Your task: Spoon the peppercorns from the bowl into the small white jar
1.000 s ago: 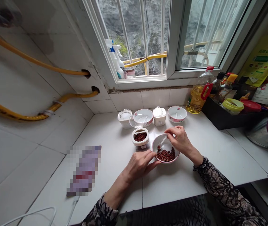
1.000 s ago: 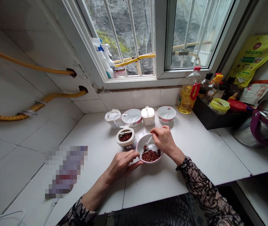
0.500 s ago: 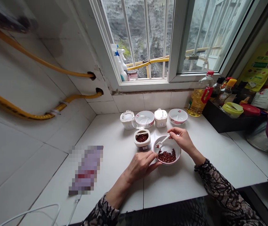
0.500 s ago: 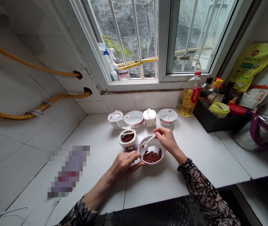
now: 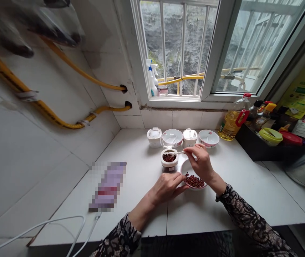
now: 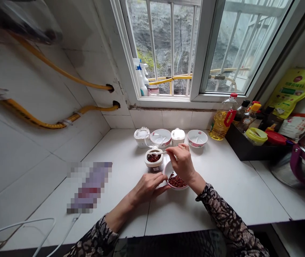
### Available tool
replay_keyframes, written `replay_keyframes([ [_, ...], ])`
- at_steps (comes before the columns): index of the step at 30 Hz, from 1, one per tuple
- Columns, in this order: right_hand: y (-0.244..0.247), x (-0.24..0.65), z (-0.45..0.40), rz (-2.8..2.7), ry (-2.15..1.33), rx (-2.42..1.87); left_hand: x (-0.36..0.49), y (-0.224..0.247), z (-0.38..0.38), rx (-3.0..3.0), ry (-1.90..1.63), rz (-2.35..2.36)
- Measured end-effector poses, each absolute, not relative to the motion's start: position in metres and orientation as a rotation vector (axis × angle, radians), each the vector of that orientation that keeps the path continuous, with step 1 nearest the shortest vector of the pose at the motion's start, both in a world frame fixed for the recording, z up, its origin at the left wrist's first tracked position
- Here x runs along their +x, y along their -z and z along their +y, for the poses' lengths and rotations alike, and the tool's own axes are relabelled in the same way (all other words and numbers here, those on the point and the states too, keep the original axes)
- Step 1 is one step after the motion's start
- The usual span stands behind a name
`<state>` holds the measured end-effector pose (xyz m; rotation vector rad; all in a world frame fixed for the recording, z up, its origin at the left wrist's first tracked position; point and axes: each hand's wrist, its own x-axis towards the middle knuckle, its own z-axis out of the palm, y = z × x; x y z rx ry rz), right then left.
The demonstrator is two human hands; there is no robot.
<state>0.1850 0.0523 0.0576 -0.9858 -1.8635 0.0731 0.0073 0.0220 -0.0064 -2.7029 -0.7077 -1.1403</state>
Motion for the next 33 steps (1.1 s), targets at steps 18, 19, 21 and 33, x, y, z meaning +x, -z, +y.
replay_keyframes([
  [18,-0.040,0.251,0.052,-2.160,-0.050,-1.136,0.005,0.002,0.019,-2.769,1.143,-0.740],
  [19,-0.038,0.248,0.051,-2.176,-0.047,-1.126,0.005,0.002,0.019,-2.774,1.143,-0.741],
  [21,-0.034,0.241,0.048,-2.189,-0.074,-1.106,0.006,0.001,0.018,-2.771,1.151,-0.739],
  [33,-0.030,0.235,0.037,-1.929,-0.442,-1.256,0.004,0.000,0.017,-2.789,1.188,-0.689],
])
